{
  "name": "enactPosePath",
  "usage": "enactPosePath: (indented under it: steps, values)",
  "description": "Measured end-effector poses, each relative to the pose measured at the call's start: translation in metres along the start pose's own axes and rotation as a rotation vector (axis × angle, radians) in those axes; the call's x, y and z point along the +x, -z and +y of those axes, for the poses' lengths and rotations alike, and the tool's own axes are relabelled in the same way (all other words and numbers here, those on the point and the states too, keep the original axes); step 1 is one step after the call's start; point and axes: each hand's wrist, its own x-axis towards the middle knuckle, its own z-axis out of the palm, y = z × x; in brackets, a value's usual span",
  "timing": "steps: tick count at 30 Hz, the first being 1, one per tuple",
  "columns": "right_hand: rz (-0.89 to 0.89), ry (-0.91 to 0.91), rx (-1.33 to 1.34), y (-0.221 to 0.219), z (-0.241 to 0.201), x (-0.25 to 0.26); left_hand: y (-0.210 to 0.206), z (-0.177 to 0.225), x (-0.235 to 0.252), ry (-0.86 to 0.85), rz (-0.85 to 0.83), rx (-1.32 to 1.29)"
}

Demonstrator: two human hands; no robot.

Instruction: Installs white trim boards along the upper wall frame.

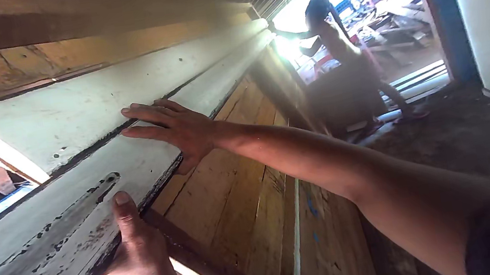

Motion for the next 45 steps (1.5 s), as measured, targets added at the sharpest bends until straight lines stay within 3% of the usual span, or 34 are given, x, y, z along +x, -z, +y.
enactPosePath:
  steps: [45]
  values:
    - [0.025,0.022,0.015,-0.0014,0.0019,0.0001,0.0013,-0.0033,-0.0003,-0.001,0.016,-0.003]
